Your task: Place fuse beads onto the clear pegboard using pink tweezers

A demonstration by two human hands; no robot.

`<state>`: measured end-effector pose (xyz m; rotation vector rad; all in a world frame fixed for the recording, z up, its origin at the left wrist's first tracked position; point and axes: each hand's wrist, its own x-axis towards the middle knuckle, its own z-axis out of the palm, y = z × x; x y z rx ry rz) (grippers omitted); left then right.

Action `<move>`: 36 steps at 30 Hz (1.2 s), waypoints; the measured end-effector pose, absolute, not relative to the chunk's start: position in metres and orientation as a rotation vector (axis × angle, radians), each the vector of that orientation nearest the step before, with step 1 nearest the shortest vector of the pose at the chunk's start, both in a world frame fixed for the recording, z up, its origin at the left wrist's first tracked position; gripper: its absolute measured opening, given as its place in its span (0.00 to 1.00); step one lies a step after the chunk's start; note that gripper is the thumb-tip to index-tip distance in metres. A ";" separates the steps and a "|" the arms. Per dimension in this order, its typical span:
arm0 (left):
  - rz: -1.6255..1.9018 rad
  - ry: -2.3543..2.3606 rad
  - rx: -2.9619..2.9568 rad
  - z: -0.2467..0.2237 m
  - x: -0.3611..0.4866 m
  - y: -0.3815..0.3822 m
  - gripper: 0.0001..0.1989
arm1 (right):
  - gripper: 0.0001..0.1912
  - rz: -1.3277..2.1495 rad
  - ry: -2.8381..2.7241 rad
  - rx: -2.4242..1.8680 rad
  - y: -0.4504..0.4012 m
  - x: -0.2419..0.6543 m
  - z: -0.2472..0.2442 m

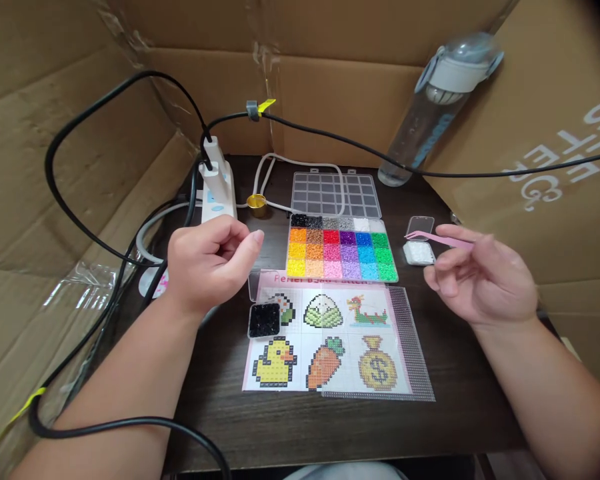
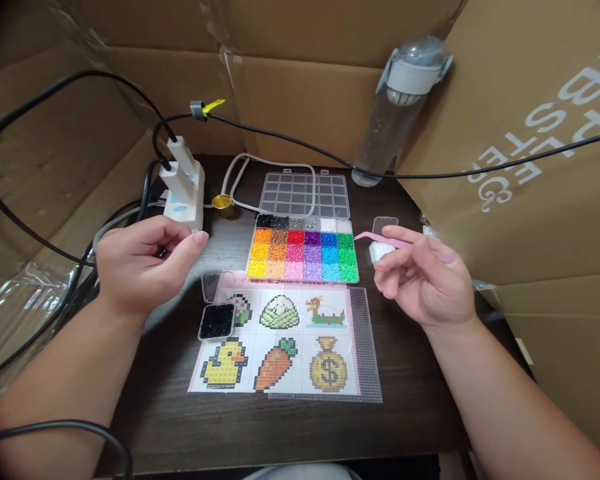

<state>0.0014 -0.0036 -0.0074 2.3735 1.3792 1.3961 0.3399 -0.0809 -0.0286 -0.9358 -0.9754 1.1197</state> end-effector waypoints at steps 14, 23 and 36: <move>1.417 1.334 2.357 -0.006 0.004 -0.006 0.12 | 0.19 1.205 -1.079 -0.849 -0.078 0.340 -0.029; 1.381 1.395 2.342 -0.005 0.004 -0.007 0.12 | 0.10 1.118 -1.162 -0.917 -0.081 0.336 -0.034; 1.451 1.322 2.398 -0.006 0.002 -0.004 0.11 | 0.07 1.163 -1.087 -0.949 -0.078 0.335 -0.033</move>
